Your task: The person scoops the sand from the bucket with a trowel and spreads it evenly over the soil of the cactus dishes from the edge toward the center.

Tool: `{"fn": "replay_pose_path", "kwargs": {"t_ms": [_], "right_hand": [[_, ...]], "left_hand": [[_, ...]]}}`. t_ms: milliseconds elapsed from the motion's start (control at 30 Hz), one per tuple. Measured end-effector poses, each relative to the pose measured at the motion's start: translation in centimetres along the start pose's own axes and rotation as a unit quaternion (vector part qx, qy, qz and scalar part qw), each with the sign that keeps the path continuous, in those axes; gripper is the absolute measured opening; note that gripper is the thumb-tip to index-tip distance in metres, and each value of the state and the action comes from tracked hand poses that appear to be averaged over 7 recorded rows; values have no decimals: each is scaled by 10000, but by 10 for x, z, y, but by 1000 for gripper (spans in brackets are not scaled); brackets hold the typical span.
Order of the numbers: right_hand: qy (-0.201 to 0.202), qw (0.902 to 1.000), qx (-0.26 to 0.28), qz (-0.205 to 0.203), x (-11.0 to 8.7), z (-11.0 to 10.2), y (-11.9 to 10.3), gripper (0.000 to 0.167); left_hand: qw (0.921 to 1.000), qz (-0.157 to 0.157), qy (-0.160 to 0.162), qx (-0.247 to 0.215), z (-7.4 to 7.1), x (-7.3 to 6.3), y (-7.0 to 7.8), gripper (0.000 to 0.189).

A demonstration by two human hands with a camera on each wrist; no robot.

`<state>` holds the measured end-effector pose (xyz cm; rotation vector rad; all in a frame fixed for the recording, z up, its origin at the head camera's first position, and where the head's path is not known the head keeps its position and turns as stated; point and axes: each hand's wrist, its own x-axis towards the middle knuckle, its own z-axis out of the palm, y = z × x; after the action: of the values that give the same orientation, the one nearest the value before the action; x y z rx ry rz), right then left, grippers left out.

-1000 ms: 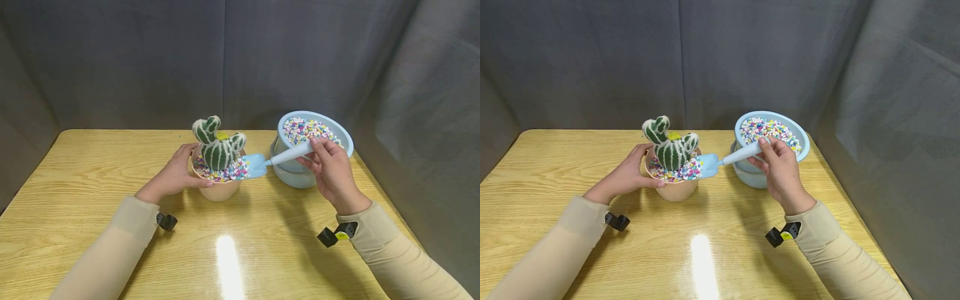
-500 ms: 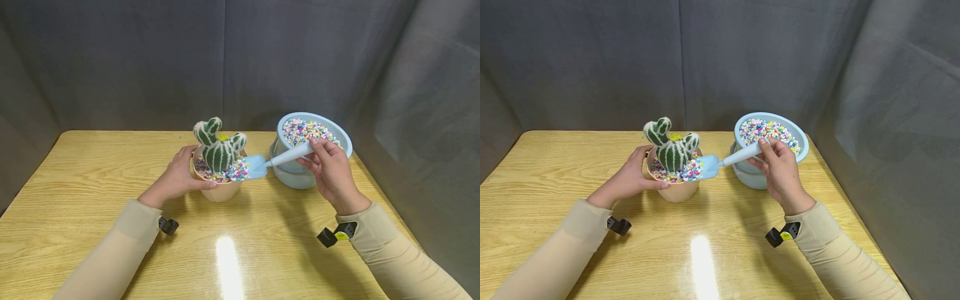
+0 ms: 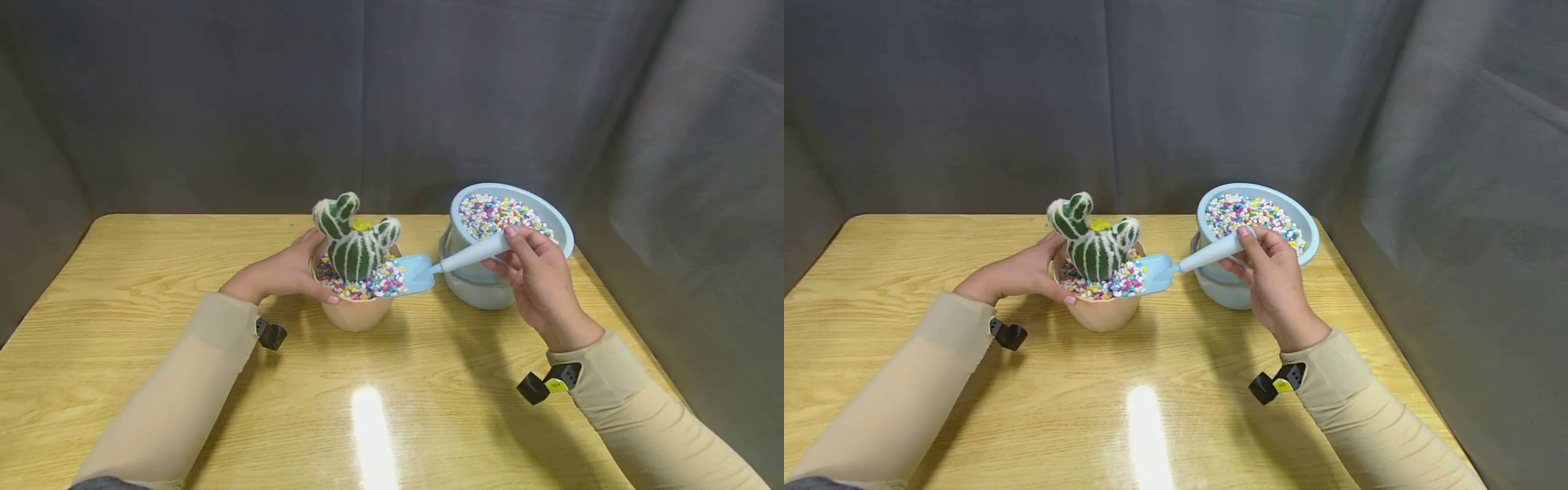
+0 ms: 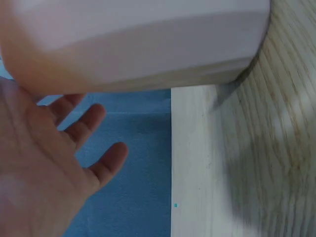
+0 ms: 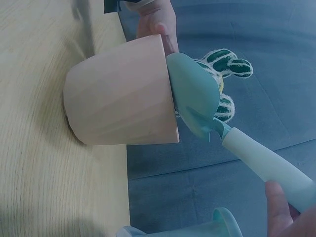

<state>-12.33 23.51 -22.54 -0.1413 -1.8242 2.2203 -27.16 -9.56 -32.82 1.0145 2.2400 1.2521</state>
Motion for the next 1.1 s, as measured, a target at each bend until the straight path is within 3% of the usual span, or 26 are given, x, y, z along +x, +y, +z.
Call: {"fn": "replay_pose_path", "kwargs": {"t_ms": [233, 967, 1100], "right_hand": [[-70, 10000, -20, -29, -2, 0, -4, 16], [-126, 9996, -137, -199, -3, 0, -6, 18], [-125, 9996, -160, -220, -3, 0, -6, 18]], "left_hand": [[9994, 110, -13, -338, 1, -1, -5, 134], [9947, 435, 910, 198, 22, -3, 5, 119], [9936, 357, 1033, 294, 26, -2, 6, 118]]}}
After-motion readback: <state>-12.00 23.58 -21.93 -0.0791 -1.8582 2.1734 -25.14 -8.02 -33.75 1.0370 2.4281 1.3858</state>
